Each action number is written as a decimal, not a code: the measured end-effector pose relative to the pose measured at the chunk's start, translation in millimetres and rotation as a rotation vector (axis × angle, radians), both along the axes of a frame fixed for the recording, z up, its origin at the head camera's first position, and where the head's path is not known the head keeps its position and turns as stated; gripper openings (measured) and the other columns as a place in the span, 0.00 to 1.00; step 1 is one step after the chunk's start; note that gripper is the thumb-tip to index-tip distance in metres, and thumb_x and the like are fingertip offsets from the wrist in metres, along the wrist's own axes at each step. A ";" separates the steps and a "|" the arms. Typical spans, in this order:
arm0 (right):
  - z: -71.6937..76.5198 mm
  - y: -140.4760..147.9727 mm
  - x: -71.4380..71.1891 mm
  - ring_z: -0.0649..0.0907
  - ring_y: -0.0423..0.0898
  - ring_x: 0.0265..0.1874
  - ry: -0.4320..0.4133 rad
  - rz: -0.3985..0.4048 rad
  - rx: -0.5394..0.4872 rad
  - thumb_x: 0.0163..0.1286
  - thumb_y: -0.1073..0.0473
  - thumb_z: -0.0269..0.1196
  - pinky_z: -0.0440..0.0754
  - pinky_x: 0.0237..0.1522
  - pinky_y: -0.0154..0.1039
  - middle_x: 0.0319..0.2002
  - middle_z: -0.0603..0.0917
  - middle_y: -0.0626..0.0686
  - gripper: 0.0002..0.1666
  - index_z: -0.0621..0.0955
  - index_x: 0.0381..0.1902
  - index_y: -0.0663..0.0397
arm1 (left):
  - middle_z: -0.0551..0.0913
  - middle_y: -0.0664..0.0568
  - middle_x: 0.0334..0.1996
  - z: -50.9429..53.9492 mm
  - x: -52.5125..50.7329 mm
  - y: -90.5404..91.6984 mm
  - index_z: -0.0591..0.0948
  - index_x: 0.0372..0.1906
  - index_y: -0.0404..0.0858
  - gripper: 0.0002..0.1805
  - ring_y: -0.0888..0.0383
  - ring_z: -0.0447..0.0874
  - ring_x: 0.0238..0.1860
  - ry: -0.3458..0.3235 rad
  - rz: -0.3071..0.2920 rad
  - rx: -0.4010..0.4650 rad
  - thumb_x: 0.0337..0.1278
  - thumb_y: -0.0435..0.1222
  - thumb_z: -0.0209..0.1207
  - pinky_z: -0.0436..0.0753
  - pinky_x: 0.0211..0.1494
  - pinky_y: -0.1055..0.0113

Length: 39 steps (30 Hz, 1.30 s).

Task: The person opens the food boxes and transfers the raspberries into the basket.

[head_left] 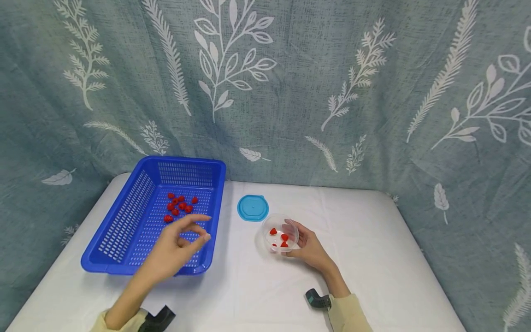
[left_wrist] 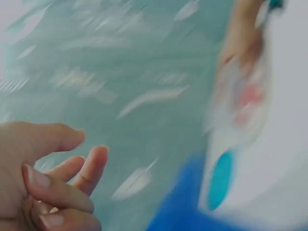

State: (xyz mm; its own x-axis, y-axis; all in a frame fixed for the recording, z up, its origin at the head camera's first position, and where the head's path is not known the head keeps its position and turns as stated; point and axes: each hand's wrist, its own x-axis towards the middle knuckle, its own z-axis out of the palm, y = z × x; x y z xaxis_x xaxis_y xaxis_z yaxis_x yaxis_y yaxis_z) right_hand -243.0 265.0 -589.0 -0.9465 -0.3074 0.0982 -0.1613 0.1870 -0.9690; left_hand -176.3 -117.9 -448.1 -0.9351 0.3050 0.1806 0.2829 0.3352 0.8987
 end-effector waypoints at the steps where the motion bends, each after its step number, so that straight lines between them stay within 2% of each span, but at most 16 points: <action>1: -0.2 0.6 -0.2 0.69 0.57 0.73 0.001 0.000 -0.001 0.50 0.71 0.79 0.69 0.65 0.28 0.70 0.74 0.59 0.54 0.69 0.74 0.52 | 0.86 0.49 0.39 -5.5 3.3 11.0 0.79 0.61 0.42 0.21 0.68 0.56 0.10 -0.013 -0.019 -0.009 0.64 0.33 0.66 0.61 0.13 0.74; 4: -1.0 1.6 -0.9 0.69 0.56 0.73 -0.002 -0.003 -0.006 0.50 0.72 0.78 0.69 0.65 0.29 0.70 0.74 0.59 0.54 0.69 0.74 0.52 | 0.86 0.53 0.38 -23.0 10.6 43.7 0.81 0.59 0.43 0.22 0.71 0.56 0.10 -0.012 -0.075 -0.055 0.59 0.29 0.67 0.60 0.14 0.76; 8: -1.5 1.3 -0.2 0.69 0.58 0.73 0.012 0.006 0.002 0.51 0.71 0.78 0.69 0.66 0.31 0.70 0.74 0.61 0.53 0.69 0.74 0.54 | 0.87 0.56 0.37 -39.8 14.8 79.1 0.81 0.57 0.42 0.21 0.71 0.55 0.11 0.048 -0.099 -0.109 0.58 0.28 0.68 0.60 0.15 0.76; 11: -1.9 0.6 0.1 0.69 0.60 0.73 0.035 0.012 0.013 0.52 0.71 0.78 0.68 0.67 0.32 0.71 0.73 0.62 0.52 0.69 0.74 0.56 | 0.87 0.55 0.39 -45.6 13.4 98.2 0.81 0.57 0.41 0.20 0.71 0.54 0.11 0.078 -0.096 -0.121 0.59 0.29 0.67 0.61 0.15 0.75; 15: -2.8 -0.4 -2.0 0.69 0.58 0.73 0.037 0.005 0.018 0.53 0.71 0.78 0.69 0.67 0.32 0.71 0.74 0.60 0.52 0.69 0.74 0.53 | 0.87 0.53 0.41 -51.3 3.1 117.6 0.81 0.58 0.41 0.20 0.67 0.59 0.14 0.091 -0.098 -0.122 0.60 0.30 0.67 0.65 0.17 0.73; 17: -3.2 -0.9 -3.1 0.70 0.57 0.73 0.035 0.006 0.020 0.53 0.71 0.77 0.69 0.66 0.32 0.71 0.74 0.59 0.52 0.69 0.74 0.53 | 0.88 0.52 0.42 -54.4 -4.3 125.6 0.81 0.58 0.41 0.20 0.64 0.73 0.21 0.123 -0.089 -0.152 0.61 0.31 0.67 0.75 0.26 0.69; 19: -2.9 -1.4 -3.8 0.70 0.56 0.73 0.028 0.007 0.012 0.52 0.71 0.77 0.70 0.66 0.31 0.71 0.74 0.58 0.52 0.69 0.74 0.52 | 0.89 0.51 0.43 -57.7 -12.7 132.7 0.82 0.58 0.40 0.20 0.57 0.83 0.34 0.152 -0.078 -0.187 0.61 0.31 0.67 0.81 0.39 0.61; 22: -2.9 -1.5 -4.1 0.70 0.58 0.72 0.028 0.019 -0.005 0.52 0.72 0.77 0.70 0.66 0.32 0.70 0.74 0.60 0.52 0.69 0.74 0.53 | 0.89 0.47 0.45 -61.7 -23.1 141.8 0.82 0.58 0.37 0.18 0.48 0.85 0.51 0.166 -0.075 -0.231 0.63 0.32 0.65 0.80 0.54 0.50; 24: -3.1 -1.2 -4.0 0.71 0.60 0.72 0.035 0.027 -0.018 0.51 0.73 0.77 0.71 0.66 0.33 0.70 0.74 0.61 0.53 0.69 0.74 0.54 | 0.88 0.44 0.47 -63.0 -28.6 147.0 0.82 0.59 0.36 0.18 0.44 0.85 0.53 0.147 -0.087 -0.245 0.65 0.31 0.63 0.80 0.55 0.47; 29: -4.9 -0.3 -3.7 0.71 0.63 0.70 0.062 0.041 -0.022 0.51 0.73 0.77 0.71 0.65 0.34 0.69 0.74 0.64 0.53 0.68 0.74 0.57 | 0.87 0.42 0.51 -64.6 -38.3 156.9 0.81 0.61 0.37 0.19 0.44 0.84 0.55 0.112 -0.093 -0.278 0.66 0.33 0.63 0.81 0.55 0.46; 33: -6.0 0.7 -3.6 0.71 0.62 0.71 0.061 0.038 -0.021 0.51 0.73 0.77 0.71 0.65 0.32 0.70 0.73 0.64 0.53 0.68 0.75 0.57 | 0.87 0.41 0.50 -69.7 -46.0 162.4 0.82 0.60 0.36 0.20 0.44 0.85 0.53 0.115 -0.065 -0.294 0.65 0.33 0.64 0.82 0.53 0.47; 39: -5.1 1.9 -2.5 0.71 0.58 0.71 0.045 0.027 -0.010 0.51 0.73 0.78 0.71 0.65 0.31 0.70 0.73 0.61 0.53 0.69 0.74 0.53 | 0.88 0.43 0.48 -79.7 -56.3 171.4 0.82 0.59 0.36 0.18 0.46 0.86 0.48 0.128 -0.001 -0.382 0.66 0.33 0.63 0.84 0.47 0.50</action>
State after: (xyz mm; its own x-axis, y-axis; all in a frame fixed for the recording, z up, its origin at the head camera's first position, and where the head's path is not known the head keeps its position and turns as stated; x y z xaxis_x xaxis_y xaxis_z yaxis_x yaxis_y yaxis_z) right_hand -245.5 266.9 -594.1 -0.9326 -0.3314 0.1432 -0.2091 0.1727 -0.9625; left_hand -232.6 53.4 -527.8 -0.9120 0.3738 0.1689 0.3850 0.6381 0.6668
